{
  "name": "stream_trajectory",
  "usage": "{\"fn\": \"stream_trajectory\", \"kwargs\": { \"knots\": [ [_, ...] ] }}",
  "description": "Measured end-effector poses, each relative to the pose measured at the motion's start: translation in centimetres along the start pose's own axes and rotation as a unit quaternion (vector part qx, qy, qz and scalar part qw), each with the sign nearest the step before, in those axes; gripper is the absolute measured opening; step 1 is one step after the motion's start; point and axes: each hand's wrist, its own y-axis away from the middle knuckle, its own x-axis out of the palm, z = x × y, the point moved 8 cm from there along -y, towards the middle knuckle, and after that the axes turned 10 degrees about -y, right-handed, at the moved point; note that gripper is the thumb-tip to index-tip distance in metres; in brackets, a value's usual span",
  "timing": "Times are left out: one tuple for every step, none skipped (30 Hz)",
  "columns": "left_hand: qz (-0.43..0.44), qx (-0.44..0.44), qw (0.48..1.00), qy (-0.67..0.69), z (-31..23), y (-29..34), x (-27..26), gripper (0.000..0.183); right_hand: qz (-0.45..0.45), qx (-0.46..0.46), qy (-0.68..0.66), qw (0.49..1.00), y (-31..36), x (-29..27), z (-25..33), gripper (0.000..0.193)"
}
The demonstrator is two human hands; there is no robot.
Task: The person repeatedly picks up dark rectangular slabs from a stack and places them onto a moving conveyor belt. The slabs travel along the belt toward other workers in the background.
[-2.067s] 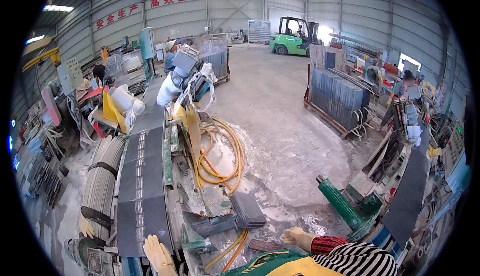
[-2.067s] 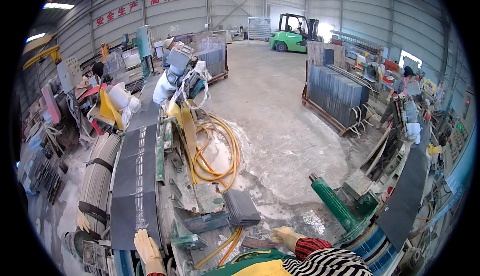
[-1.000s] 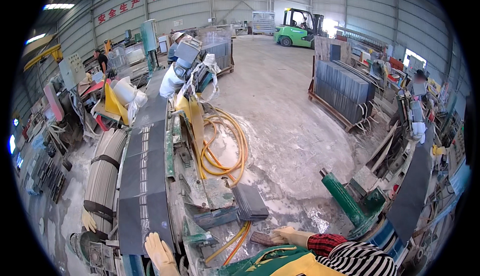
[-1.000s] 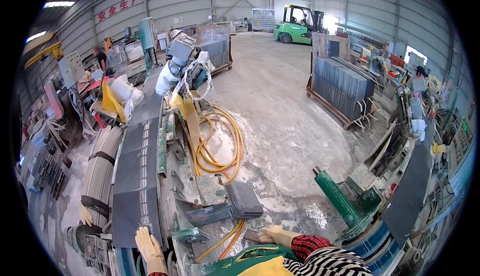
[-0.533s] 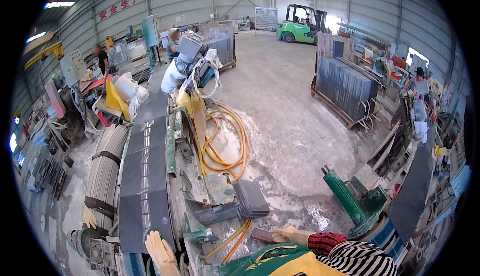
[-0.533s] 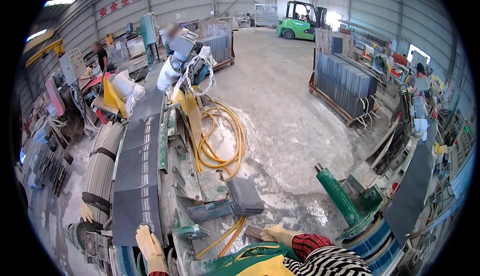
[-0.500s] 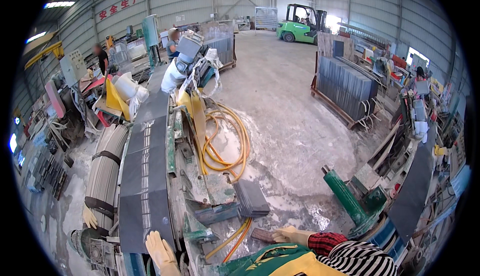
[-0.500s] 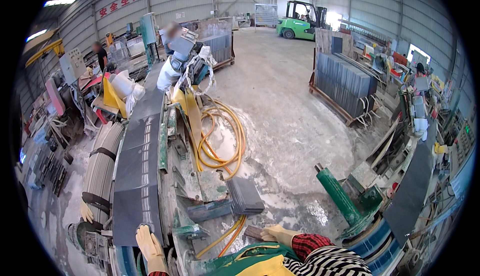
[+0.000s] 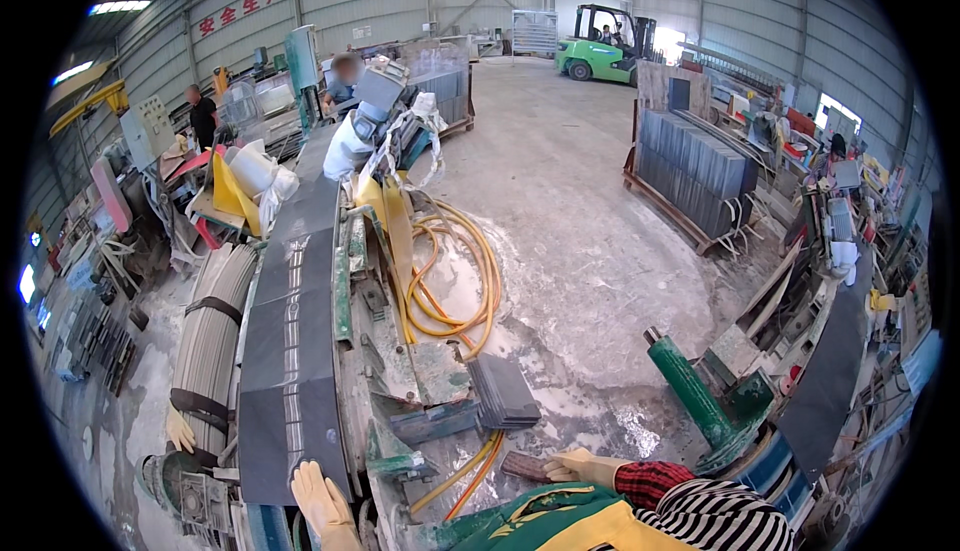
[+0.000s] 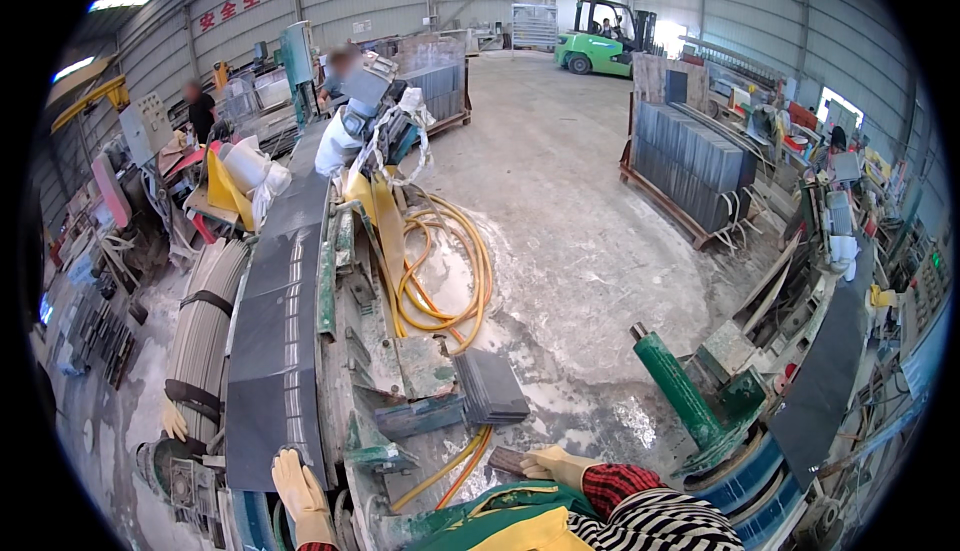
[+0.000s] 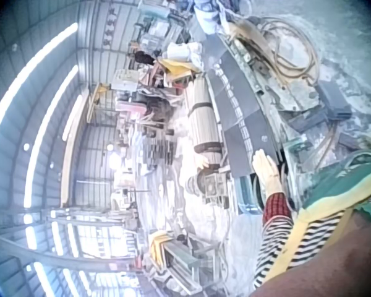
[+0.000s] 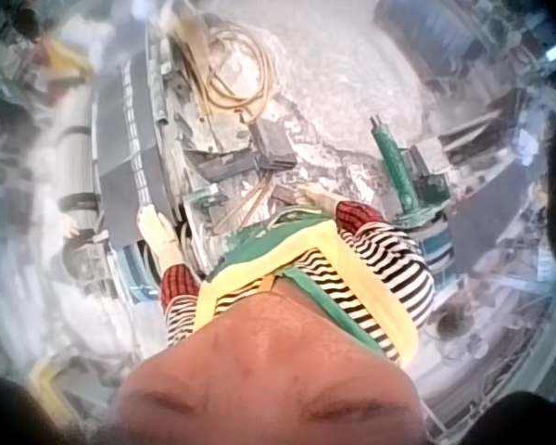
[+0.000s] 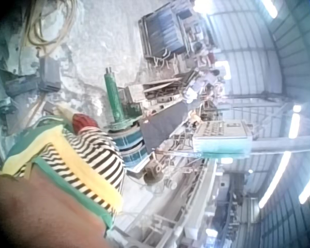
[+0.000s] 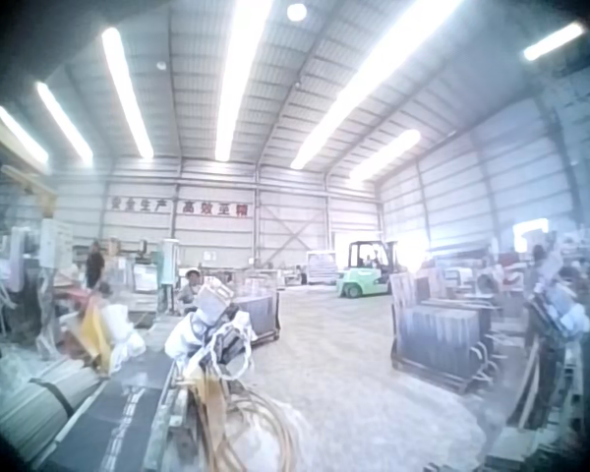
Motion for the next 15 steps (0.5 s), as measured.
{"fn": "stream_trajectory", "kwargs": {
  "knots": [
    [0.000,0.001,1.000,0.003,-0.3,-0.1,-0.2,0.041,0.024,0.006,-0.019,1.000,-0.8,-0.5,-0.4,0.029],
    [0.001,-0.002,1.000,0.001,-0.1,0.1,-0.3,0.041,0.013,0.002,-0.003,1.000,-0.7,-0.4,-0.5,0.029],
    [-0.003,-0.004,1.000,-0.004,0.3,0.4,-0.4,0.041,0.001,-0.002,0.016,1.000,0.2,0.3,-0.2,0.029],
    [-0.007,-0.006,1.000,-0.008,0.6,0.8,-0.4,0.041,-0.010,-0.007,0.034,0.999,0.9,1.0,0.1,0.029],
    [-0.011,-0.004,1.000,-0.007,0.5,0.8,-0.4,0.041,-0.012,0.001,0.039,0.999,1.1,0.8,0.2,0.029],
    [-0.008,-0.002,1.000,-0.003,0.4,0.8,-0.3,0.041,-0.014,0.009,0.044,0.999,1.3,0.6,0.2,0.028],
    [-0.006,-0.001,1.000,0.000,0.2,0.7,-0.2,0.041,-0.016,0.017,0.050,0.998,1.6,0.5,0.2,0.028],
    [-0.005,0.000,1.000,0.002,0.2,0.7,-0.3,0.041,-0.039,0.001,0.057,0.998,1.6,0.5,0.6,0.027],
    [-0.005,0.000,1.000,0.004,0.0,0.7,-0.4,0.041,-0.061,-0.015,0.065,0.996,1.6,0.8,0.9,0.026],
    [-0.006,0.001,1.000,0.006,-0.2,0.7,-0.4,0.041,-0.083,-0.032,0.073,0.993,1.7,0.8,1.3,0.025],
    [-0.006,0.002,1.000,0.006,-0.2,0.7,-0.5,0.041,-0.079,-0.037,0.064,0.994,1.6,1.0,1.6,0.024],
    [-0.005,0.002,1.000,0.005,-0.3,0.8,-0.5,0.041,-0.076,-0.042,0.055,0.995,1.3,1.1,1.9,0.022],
    [-0.004,0.003,1.000,0.004,-0.4,0.7,-0.5,0.041,-0.071,-0.048,0.046,0.995,1.1,1.1,2.3,0.021],
    [-0.002,0.003,1.000,0.001,-0.1,0.9,-0.5,0.041,-0.063,-0.047,0.043,0.996,0.8,1.3,2.1,0.022],
    [-0.022,0.013,1.000,-0.003,0.1,0.9,-0.8,0.041,-0.053,-0.046,0.041,0.997,0.5,1.5,2.0,0.023]
  ]
}}
